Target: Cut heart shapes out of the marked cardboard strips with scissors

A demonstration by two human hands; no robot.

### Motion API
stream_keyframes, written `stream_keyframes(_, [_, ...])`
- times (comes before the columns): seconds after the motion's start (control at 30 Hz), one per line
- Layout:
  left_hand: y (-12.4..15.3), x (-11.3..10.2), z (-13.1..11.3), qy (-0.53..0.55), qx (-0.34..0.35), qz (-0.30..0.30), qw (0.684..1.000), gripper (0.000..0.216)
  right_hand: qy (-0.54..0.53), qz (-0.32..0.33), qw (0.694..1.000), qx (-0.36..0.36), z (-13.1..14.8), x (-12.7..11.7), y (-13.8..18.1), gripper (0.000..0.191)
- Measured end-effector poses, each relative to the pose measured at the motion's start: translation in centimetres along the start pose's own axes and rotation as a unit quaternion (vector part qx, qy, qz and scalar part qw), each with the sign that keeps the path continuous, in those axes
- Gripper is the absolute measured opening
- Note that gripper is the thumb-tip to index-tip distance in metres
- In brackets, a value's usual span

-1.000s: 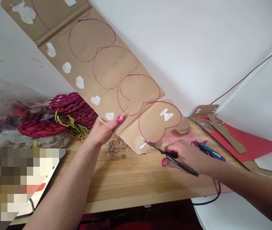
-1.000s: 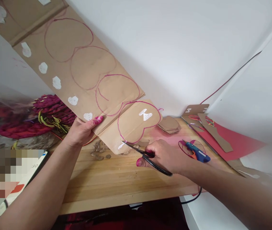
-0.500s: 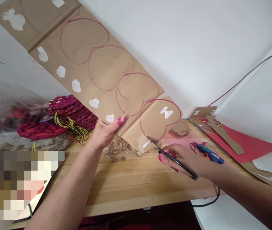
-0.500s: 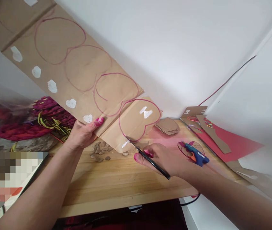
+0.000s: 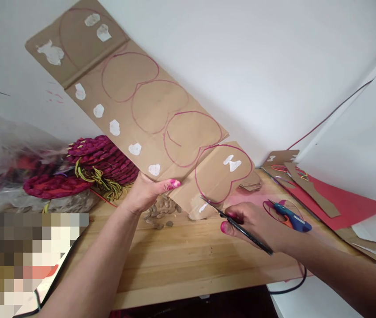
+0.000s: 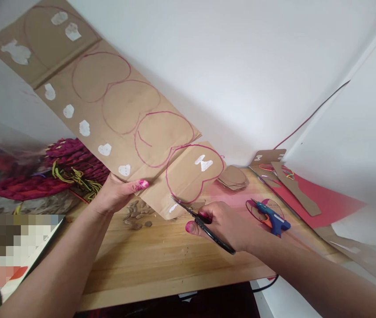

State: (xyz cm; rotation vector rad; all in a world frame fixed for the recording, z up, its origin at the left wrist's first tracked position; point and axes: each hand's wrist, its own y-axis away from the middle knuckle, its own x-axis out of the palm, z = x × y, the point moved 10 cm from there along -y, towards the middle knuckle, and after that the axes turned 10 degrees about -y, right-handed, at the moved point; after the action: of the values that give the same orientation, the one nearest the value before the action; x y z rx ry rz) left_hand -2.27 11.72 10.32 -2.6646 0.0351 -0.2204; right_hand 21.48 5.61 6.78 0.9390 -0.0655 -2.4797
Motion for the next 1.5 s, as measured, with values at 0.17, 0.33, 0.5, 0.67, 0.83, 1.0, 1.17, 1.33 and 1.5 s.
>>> stream_keyframes(0.17, [0.3, 0.1, 0.6, -0.064, -0.031, 0.056, 0.996, 0.060, 0.016, -0.009, 1.000, -0.005, 0.8, -0.2, 0.4, 0.050])
stream_keyframes(0.33, [0.6, 0.3, 0.8, -0.083, -0.059, 0.080, 0.992, 0.058, 0.020, 0.006, 1.000, 0.006, 1.0, 0.0, 0.6, 0.049])
stream_keyframes(0.5, [0.4, 0.6, -0.2, -0.057, -0.027, 0.079, 0.995, 0.071, 0.012, 0.011, 1.000, -0.002, 0.4, 0.4, 0.3, 0.053])
stream_keyframes(0.67, [0.5, 0.4, -0.2, -0.056, -0.031, 0.074, 0.995, 0.052, -0.009, 0.006, 1.000, -0.002, -0.2, 0.4, 0.1, 0.053])
stream_keyframes(0.83, [1.1, 1.6, 0.9, -0.064, -0.102, 0.102, 0.987, 0.016, -0.018, -0.012, 1.000, 0.002, 0.2, 0.4, 0.3, 0.053])
stream_keyframes(1.0, [1.5, 2.8, 1.0, -0.019, -0.114, 0.090, 0.989, 0.021, -0.062, 0.002, 0.998, -0.025, 1.3, 1.2, 0.2, 0.053])
stream_keyframes(1.17, [1.5, 2.7, 1.6, -0.004, -0.129, 0.076, 0.989, 0.025, -0.073, -0.001, 0.997, -0.017, 0.6, 1.3, -0.2, 0.055])
stream_keyframes(1.33, [1.3, 2.7, 1.5, 0.012, -0.128, 0.076, 0.989, 0.032, -0.128, 0.001, 0.991, -0.034, -0.9, 1.8, -0.6, 0.050])
stream_keyframes(1.5, [1.2, 3.0, 1.2, 0.018, -0.133, 0.079, 0.988, 0.029, -0.144, 0.007, 0.989, -0.044, -0.8, 2.2, -0.7, 0.049])
